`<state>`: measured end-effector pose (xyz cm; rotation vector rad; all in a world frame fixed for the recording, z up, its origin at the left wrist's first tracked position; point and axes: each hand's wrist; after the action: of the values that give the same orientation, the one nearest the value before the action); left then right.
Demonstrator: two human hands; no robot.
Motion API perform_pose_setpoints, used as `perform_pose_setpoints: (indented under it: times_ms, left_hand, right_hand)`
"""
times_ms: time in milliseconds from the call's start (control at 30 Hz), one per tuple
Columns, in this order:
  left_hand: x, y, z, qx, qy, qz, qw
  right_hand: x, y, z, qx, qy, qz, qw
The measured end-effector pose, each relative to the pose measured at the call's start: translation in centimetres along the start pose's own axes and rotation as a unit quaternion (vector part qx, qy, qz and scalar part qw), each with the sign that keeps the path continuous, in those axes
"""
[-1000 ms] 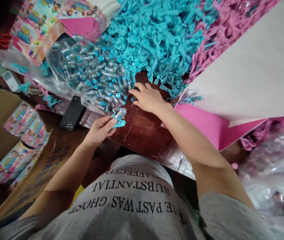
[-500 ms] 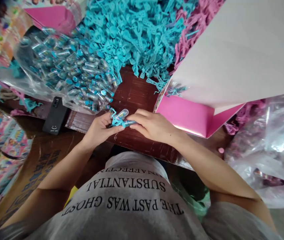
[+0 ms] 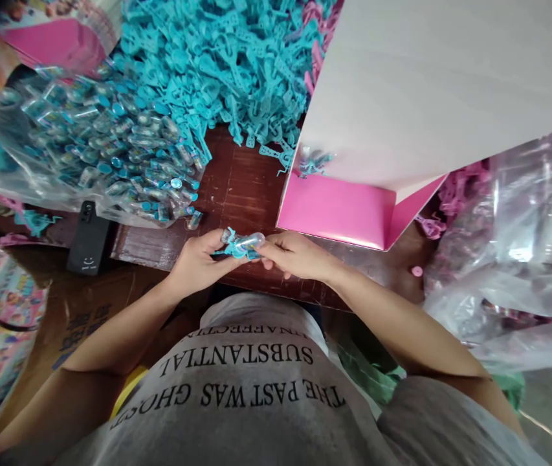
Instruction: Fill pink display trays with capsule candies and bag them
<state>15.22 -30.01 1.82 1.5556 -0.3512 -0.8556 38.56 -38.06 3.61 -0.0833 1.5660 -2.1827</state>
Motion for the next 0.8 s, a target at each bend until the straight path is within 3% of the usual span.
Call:
perform_pose_setpoints:
  times_ms: [33,100,167,200,267,367,467,533,600,667,700,733,800]
  left_hand:
    - [0.1,0.1,-0.3,-0.009,-0.01,0.019,1.0]
    - [0.1,0.1,-1.1,-0.043,-0.041,0.1,0.993]
    - [0.4,0.1,-1.9,-0.101,-0.092,0.189,0.972]
    - [0.6,0.2,-2.2,-0.139,-0.123,0.227,0.956]
    - [1.3,0.5,-2.9,-0.212,-0.192,0.295,0.912]
    - [2.9,1.5,-3.8,-0.249,-0.274,0.383,0.846]
    - [4.4,2.5,-4.6,-0.225,-0.323,0.398,0.829]
    - [5.0,2.5,-4.9,-0.196,-0.342,0.368,0.842]
    - [5.1,1.9,-5.0,-0.131,-0.285,0.306,0.899]
    - [5.1,0.8,-4.9,-0.035,-0.121,0.183,0.975]
    - [5.2,0.2,-4.9,0.021,-0.03,0.098,0.995]
    - [5.4,-0.3,-4.9,0.078,0.036,0.008,0.996]
    - [6.3,-1.3,-5.0,0.177,0.067,-0.156,0.969]
  right_hand:
    - [-0.3,0.0,0.4,0.013,0.017,0.002,1.0]
    - [-1.2,0.0,1.6,-0.033,0.103,0.083,0.991]
    - [-2.4,-0.2,2.9,-0.129,0.183,0.204,0.953]
    - [-2.9,-0.2,3.5,-0.177,0.19,0.257,0.931]
    - [-4.0,-0.4,4.5,-0.252,0.132,0.314,0.906]
    - [-5.2,-0.8,5.2,-0.285,0.044,0.305,0.908]
    - [-6.0,-1.5,5.5,-0.278,0.055,0.289,0.914]
    - [-6.5,-2.1,5.9,-0.289,0.041,0.302,0.908]
    - [-7.4,-2.3,6.4,-0.276,0.041,0.315,0.907]
    - [-8.8,-2.1,6.7,-0.22,0.12,0.333,0.909]
    - [-9.5,-1.8,6.6,-0.188,0.175,0.349,0.901]
    - [-10.3,-1.3,6.3,-0.162,0.223,0.372,0.886]
    - [-11.6,-0.2,5.1,-0.122,0.265,0.427,0.856]
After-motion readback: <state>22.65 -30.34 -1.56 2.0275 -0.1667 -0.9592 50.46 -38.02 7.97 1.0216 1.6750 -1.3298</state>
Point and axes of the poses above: each hand's wrist, its own z-axis away from the middle knuckle, its own x-axis out of the palm, y = z × x
